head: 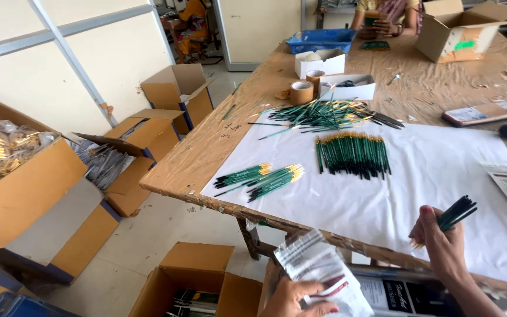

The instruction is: The person sorts paintbrushes into small bundles and then places them into plastic sleeves by hand.

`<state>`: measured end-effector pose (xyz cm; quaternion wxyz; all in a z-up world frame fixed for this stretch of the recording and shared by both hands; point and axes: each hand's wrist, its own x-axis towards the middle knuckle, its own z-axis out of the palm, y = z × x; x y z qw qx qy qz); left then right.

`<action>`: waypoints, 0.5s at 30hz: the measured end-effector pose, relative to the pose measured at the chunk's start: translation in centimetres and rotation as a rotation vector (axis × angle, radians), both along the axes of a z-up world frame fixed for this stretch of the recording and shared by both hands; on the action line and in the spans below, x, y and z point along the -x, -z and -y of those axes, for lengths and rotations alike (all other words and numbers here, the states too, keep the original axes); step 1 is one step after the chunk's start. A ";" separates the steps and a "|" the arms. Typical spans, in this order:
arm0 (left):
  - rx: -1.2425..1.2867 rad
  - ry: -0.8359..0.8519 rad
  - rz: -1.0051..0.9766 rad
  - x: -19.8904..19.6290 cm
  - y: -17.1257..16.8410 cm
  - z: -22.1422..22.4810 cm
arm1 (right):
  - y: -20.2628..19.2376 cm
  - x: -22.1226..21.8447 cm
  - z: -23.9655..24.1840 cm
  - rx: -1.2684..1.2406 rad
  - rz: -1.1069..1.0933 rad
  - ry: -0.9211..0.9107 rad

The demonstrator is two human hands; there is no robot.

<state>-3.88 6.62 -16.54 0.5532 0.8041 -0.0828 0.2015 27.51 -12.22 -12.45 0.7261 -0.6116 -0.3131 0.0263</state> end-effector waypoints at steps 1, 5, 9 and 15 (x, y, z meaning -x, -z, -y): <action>0.008 0.010 0.000 -1.1 -5.3 0.8 | -0.7 0.9 0.8 0.018 -0.031 0.034; -0.001 -0.023 -0.217 -2.8 -12.4 3.8 | -5.5 9.1 2.6 -0.272 -0.188 -0.221; -0.289 -0.026 -0.188 -4.7 -12.3 6.2 | -7.6 13.0 1.7 -0.564 0.023 -0.594; -0.443 -0.053 0.029 -5.6 -11.9 6.3 | -13.2 14.3 1.5 0.182 -0.033 -0.353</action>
